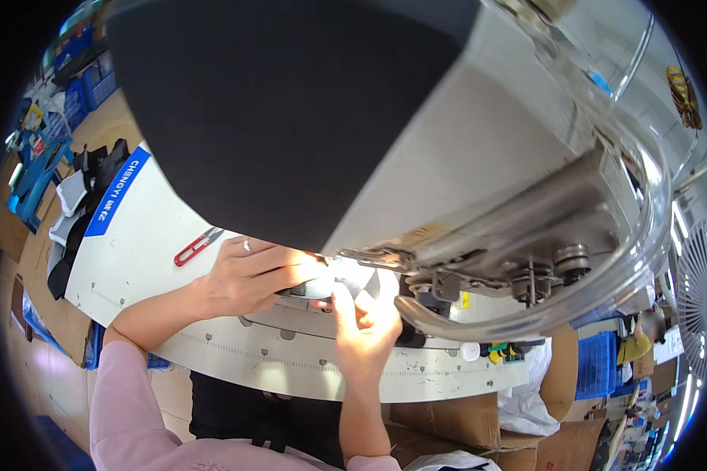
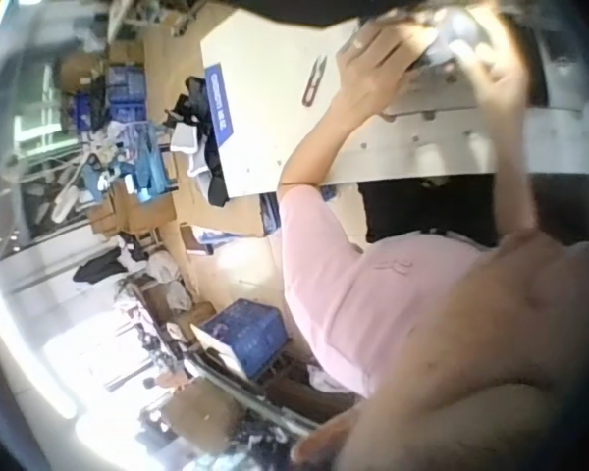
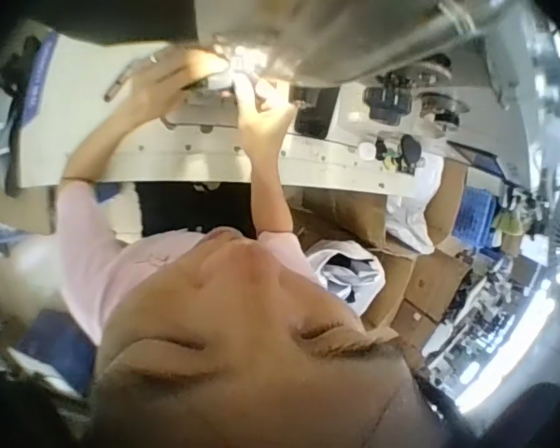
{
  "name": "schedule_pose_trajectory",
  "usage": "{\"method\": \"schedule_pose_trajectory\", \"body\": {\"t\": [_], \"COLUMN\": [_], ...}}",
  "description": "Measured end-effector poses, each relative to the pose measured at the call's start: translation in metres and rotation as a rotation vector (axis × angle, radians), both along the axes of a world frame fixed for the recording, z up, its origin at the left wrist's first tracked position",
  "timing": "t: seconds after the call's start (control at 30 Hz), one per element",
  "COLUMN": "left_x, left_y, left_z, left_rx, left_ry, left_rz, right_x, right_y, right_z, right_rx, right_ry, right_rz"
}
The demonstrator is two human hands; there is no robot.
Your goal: The person sews shoe upper pieces together using a sewing machine, trims threads with snips, and winds thread onto a bobbin on the machine.
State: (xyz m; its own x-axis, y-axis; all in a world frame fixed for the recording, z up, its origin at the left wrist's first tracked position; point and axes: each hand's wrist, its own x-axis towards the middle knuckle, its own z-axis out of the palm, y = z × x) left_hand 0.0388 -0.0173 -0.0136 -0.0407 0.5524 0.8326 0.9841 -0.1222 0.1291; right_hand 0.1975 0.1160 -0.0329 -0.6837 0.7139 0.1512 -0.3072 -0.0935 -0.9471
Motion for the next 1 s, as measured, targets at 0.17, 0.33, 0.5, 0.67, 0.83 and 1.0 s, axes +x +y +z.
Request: {"method": "schedule_pose_trajectory", "body": {"t": [0.17,0.33,0.5,0.67,0.83,1.0], "left_x": [0.009,0.013,0.013,0.014,0.014,0.008], "left_y": [-0.011,-0.006,-0.006,-0.006,-0.004,0.0], "left_z": [0.027,0.034,0.031,0.023,0.019,0.014], "left_rx": [-0.066,0.106,0.11,0.069,0.095,0.039], "left_ry": [0.173,0.249,0.21,0.169,0.055,0.031], "left_rz": [0.099,-0.007,-0.058,-0.013,-0.062,-0.014], "right_x": [0.012,0.0,-0.006,-0.007,-0.008,-0.012], "right_y": [0.023,0.047,0.053,0.05,0.048,0.051], "right_z": [0.005,-0.009,-0.012,-0.001,0.004,-0.005], "right_rx": [0.806,1.222,1.264,1.201,1.176,1.164], "right_ry": [-0.169,0.049,0.156,0.189,0.179,0.106], "right_rz": [-0.133,-0.347,-0.271,-0.196,-0.142,-0.166]}}
